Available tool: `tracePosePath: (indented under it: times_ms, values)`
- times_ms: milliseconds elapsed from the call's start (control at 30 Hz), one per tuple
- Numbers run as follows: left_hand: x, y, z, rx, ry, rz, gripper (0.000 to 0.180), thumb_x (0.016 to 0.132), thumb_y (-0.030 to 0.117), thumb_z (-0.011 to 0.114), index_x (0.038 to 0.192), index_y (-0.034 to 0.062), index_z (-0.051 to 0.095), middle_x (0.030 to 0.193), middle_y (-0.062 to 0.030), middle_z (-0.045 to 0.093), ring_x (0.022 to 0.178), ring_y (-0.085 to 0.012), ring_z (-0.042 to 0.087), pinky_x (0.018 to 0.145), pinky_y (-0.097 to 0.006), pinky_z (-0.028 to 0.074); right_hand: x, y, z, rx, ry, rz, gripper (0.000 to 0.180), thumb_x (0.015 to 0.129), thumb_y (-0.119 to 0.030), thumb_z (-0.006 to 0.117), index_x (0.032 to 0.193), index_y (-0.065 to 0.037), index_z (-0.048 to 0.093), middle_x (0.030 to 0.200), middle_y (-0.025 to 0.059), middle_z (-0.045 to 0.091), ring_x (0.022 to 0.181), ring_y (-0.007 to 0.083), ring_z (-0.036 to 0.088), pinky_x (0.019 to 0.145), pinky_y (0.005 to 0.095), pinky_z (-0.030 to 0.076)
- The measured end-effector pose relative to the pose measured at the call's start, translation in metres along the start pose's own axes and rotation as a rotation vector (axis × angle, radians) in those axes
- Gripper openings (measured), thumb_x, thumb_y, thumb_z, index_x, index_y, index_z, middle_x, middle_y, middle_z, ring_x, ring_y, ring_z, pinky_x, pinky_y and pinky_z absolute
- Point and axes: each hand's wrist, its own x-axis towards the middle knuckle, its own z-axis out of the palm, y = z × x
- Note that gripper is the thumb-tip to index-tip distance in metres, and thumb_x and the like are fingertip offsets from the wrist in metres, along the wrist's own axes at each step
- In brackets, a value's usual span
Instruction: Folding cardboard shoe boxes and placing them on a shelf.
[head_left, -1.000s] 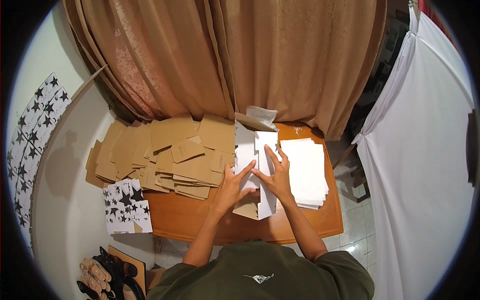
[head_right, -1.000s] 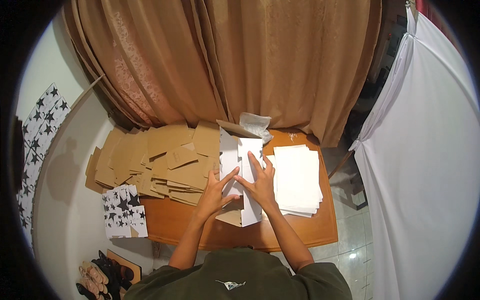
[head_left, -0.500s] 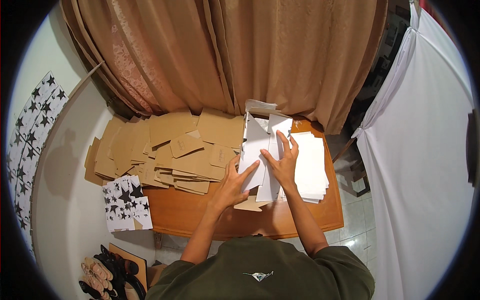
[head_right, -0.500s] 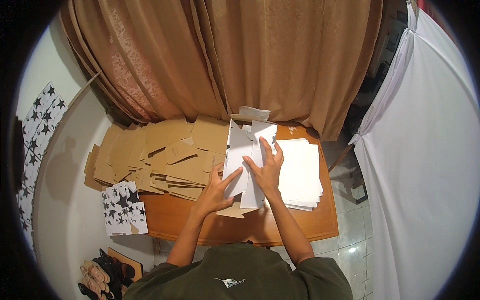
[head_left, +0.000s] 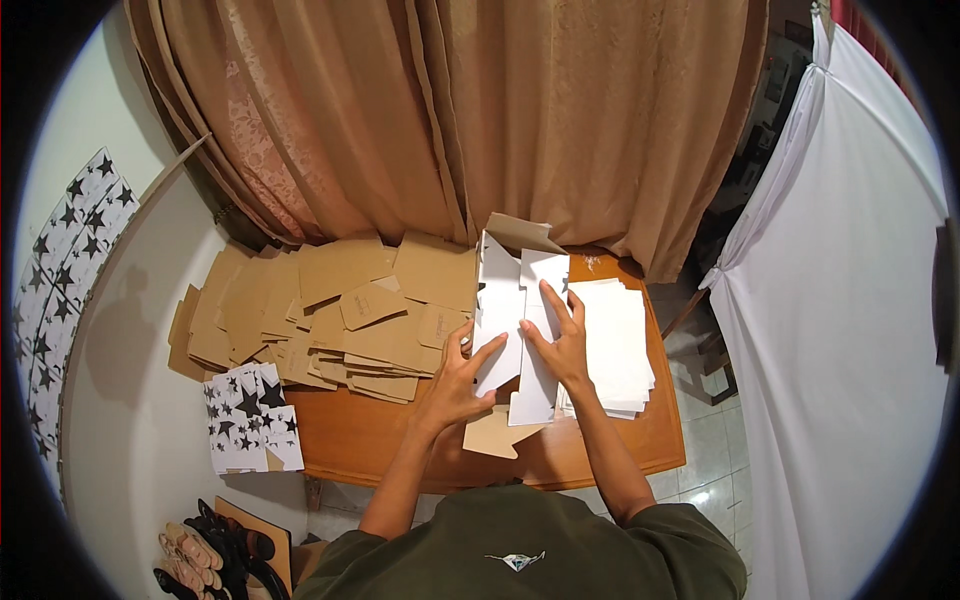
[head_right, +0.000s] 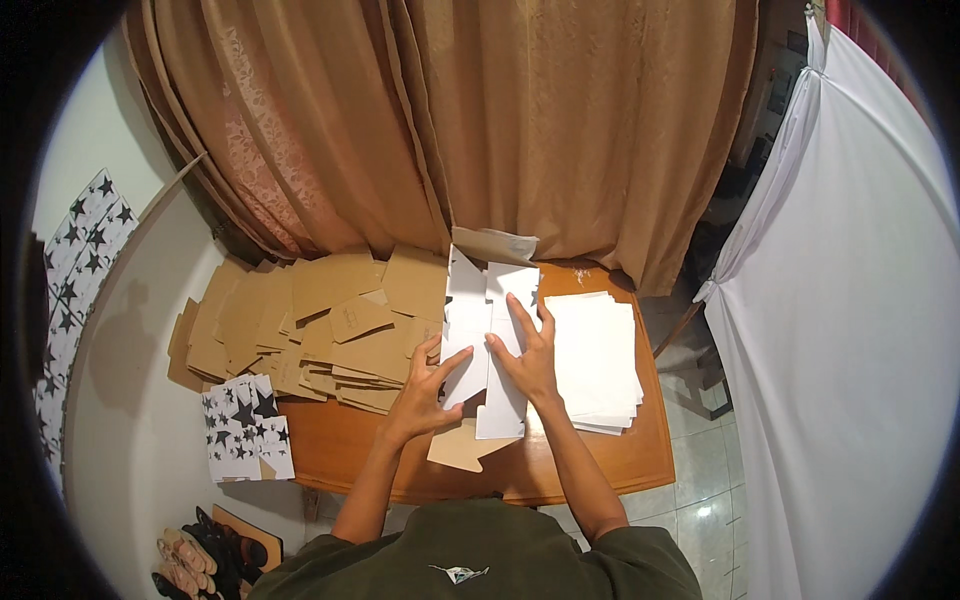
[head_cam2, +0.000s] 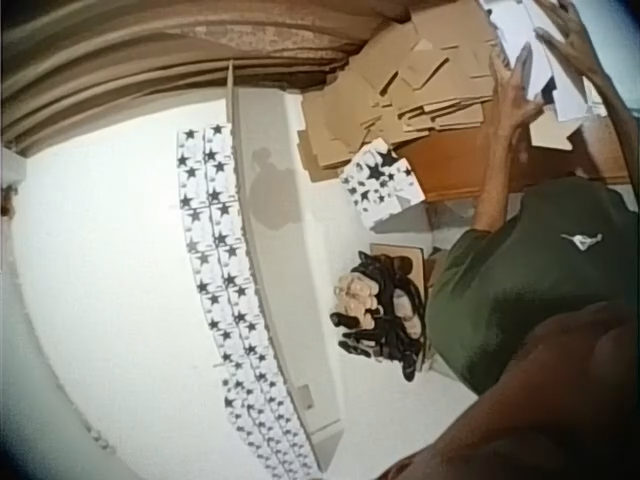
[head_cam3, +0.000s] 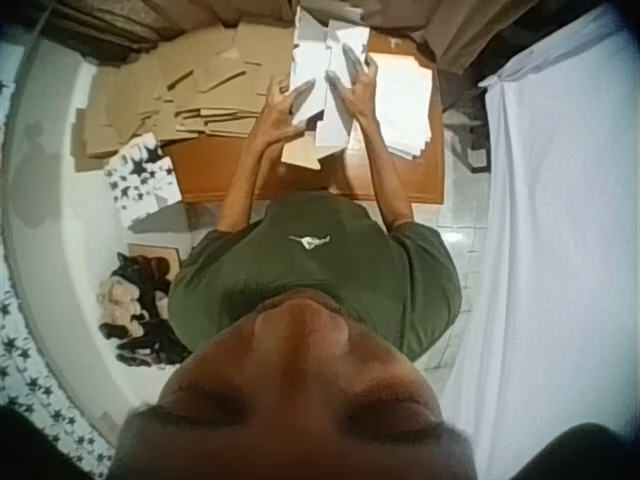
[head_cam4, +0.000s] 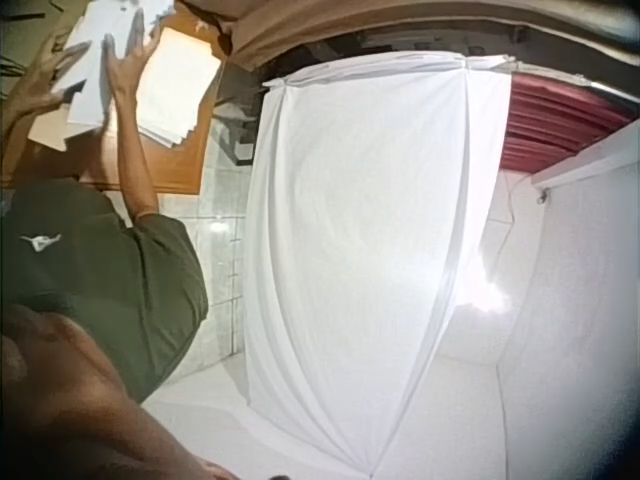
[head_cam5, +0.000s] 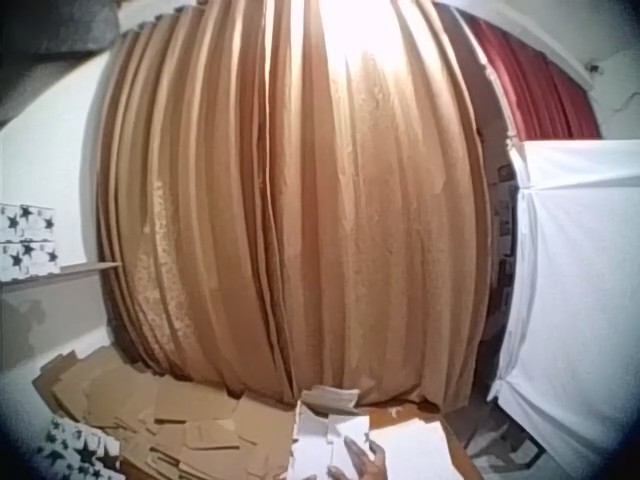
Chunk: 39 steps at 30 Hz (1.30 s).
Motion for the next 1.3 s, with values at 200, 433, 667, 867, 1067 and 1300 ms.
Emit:
tracePosePath:
  times_ms: [200,433,667,867,1067,1300]
  values:
    - [0.0,-0.004,-0.002,0.016,0.005,0.044,0.083,0.069,0.01,0.084,0.145,0.0242,0.055,0.15,-0.0274,0.029,0.14,-0.0458,0.036,0.114,-0.047,0.043,0.002,0.004,0.007,0.023,0.087,0.005,0.072,0.079,-0.03,0.084,0.145,-0.018,0.057,0.141,0.0281,0.041,0.135,0.0457,0.043,0.113,0.0513,0.037]
    - [-0.005,-0.017,-0.01,-0.27,0.022,0.025,0.075,0.074,0.035,0.088,0.142,0.0204,0.059,0.161,-0.0231,0.028,0.147,-0.0417,0.031,0.117,-0.05,0.035,0.005,0.004,0.003,0.062,0.234,0.041,0.071,0.074,-0.024,0.084,0.14,-0.012,0.061,0.134,0.026,0.05,0.128,0.0436,0.05,0.107,0.0496,0.044]
    - [-0.019,-0.011,-0.033,-0.256,-0.181,0.271,0.088,0.055,0.056,0.095,0.133,0.0247,0.068,0.167,-0.0184,0.019,0.154,-0.0441,0.016,0.121,-0.06,0.02,0.014,0.001,-0.006,0.057,0.333,0.094,0.07,0.073,-0.021,0.082,0.139,-0.012,0.061,0.134,0.0265,0.052,0.13,0.046,0.048,0.107,0.0511,0.044]
    - [-0.023,-0.011,0.005,-0.174,0.118,0.222,0.023,0.068,0.023,0.091,0.081,0.011,0.078,0.151,-0.019,0.049,0.148,-0.0417,0.035,0.117,-0.052,0.034,0.017,0.002,-0.004,0.041,0.349,0.089,0.07,0.073,-0.02,0.082,0.139,-0.011,0.061,0.132,0.0262,0.053,0.129,0.0452,0.048,0.107,0.0504,0.044]
    - [-0.018,0.005,0.036,-0.245,0.433,0.047,0.023,0.082,0.015,0.082,0.094,0.0005,0.069,0.142,-0.0212,0.046,0.136,-0.0405,0.046,0.111,-0.049,0.042,0.015,-0.003,0.001,0.024,0.368,0.05,0.069,0.072,-0.019,0.083,0.138,-0.012,0.062,0.132,0.0263,0.052,0.128,0.0448,0.049,0.106,0.0497,0.045]
    - [-0.012,0.015,0.045,-0.213,0.528,-0.081,0.036,0.085,0.015,0.078,0.117,0.0071,0.064,0.14,-0.0216,0.045,0.135,-0.0423,0.045,0.109,-0.048,0.043,0.015,-0.003,0.004,-0.035,0.4,-0.001,0.072,0.071,-0.02,0.083,0.139,-0.012,0.061,0.135,0.0284,0.045,0.127,0.0446,0.05,0.106,0.0494,0.044]
